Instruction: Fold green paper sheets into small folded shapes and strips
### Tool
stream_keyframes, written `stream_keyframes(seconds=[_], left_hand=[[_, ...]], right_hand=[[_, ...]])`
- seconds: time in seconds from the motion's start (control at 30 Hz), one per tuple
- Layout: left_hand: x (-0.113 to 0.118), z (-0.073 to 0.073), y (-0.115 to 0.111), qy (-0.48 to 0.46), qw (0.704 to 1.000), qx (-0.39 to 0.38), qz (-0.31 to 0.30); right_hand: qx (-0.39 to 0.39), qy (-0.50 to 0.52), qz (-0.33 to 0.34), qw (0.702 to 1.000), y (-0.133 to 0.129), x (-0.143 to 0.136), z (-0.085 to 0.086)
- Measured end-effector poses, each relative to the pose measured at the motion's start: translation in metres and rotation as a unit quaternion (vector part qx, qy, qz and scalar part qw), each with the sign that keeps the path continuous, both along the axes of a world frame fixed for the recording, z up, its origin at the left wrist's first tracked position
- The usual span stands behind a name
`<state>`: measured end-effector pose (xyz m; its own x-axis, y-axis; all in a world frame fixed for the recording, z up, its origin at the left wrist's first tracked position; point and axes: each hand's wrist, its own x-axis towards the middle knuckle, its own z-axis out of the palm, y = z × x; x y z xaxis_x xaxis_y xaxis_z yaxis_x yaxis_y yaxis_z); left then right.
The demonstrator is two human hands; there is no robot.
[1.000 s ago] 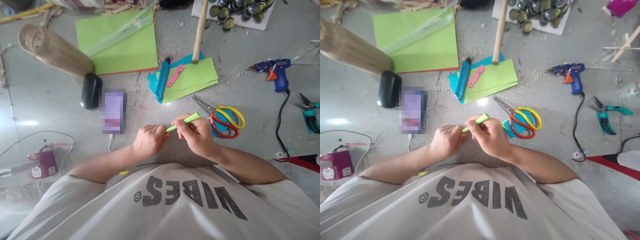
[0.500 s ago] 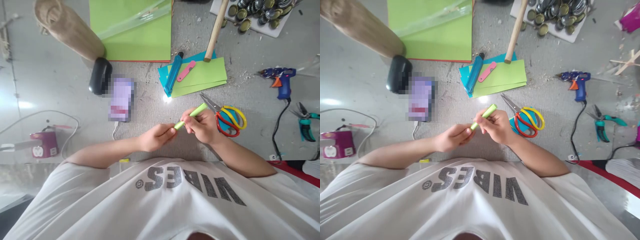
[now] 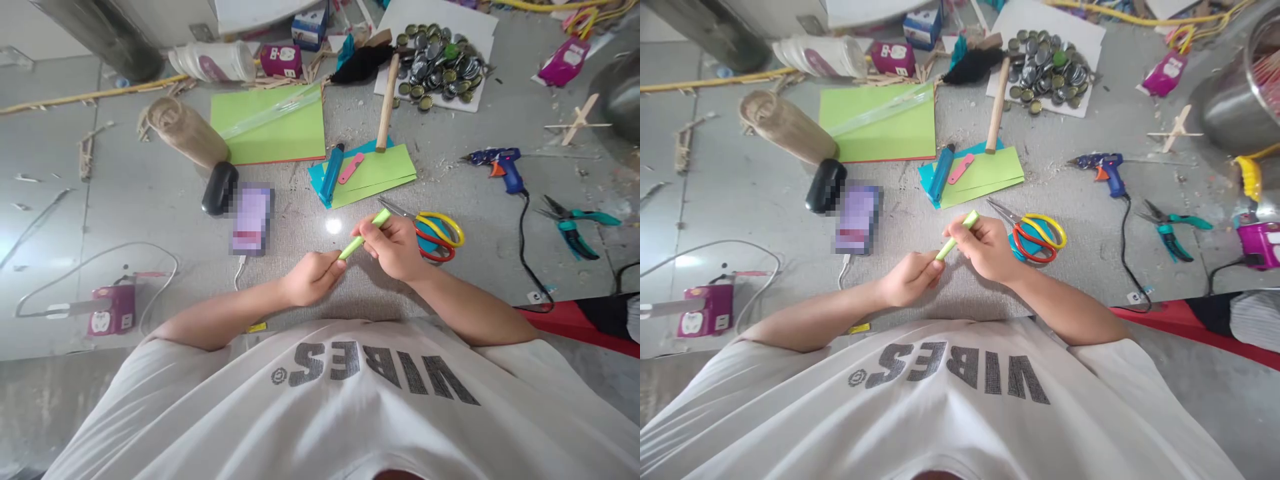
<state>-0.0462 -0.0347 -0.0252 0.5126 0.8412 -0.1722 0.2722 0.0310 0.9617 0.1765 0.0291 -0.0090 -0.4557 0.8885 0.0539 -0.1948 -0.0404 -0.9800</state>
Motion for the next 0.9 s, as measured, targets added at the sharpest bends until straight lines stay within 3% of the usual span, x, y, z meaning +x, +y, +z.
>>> stream_keyframes(seconds=[0.07, 0.2, 0.33, 0.47, 0.63, 0.73, 0.9], left_hand=[[0.004, 0.0, 0.0, -0.029, 0.999, -0.027, 0.017], [0.012, 0.001, 0.001, -0.14, 0.984, -0.108, 0.025], [0.013, 0.003, 0.002, -0.179, 0.97, -0.163, 0.019], [0.011, 0.0, 0.002, -0.168, 0.973, -0.155, 0.021], [0.022, -0.005, 0.005, -0.151, 0.979, -0.119, 0.069], [0.032, -0.008, 0.009, -0.165, 0.978, -0.099, 0.084], [0.034, -0.011, 0.012, -0.165, 0.977, -0.095, 0.092]], right_hand=[[-0.001, -0.021, -0.011, 1.0, -0.001, -0.002, -0.002], [-0.026, -0.012, 0.037, 0.999, -0.006, -0.007, -0.009], [-0.025, -0.004, -0.011, 1.0, -0.004, -0.008, -0.009], [-0.023, -0.052, -0.063, 0.996, 0.001, -0.006, -0.006], [-0.006, -0.094, -0.105, 0.99, -0.004, -0.009, -0.006], [0.013, -0.104, -0.118, 0.988, -0.008, -0.011, -0.007], [-0.028, -0.075, -0.117, 0.99, -0.006, -0.015, -0.013]])
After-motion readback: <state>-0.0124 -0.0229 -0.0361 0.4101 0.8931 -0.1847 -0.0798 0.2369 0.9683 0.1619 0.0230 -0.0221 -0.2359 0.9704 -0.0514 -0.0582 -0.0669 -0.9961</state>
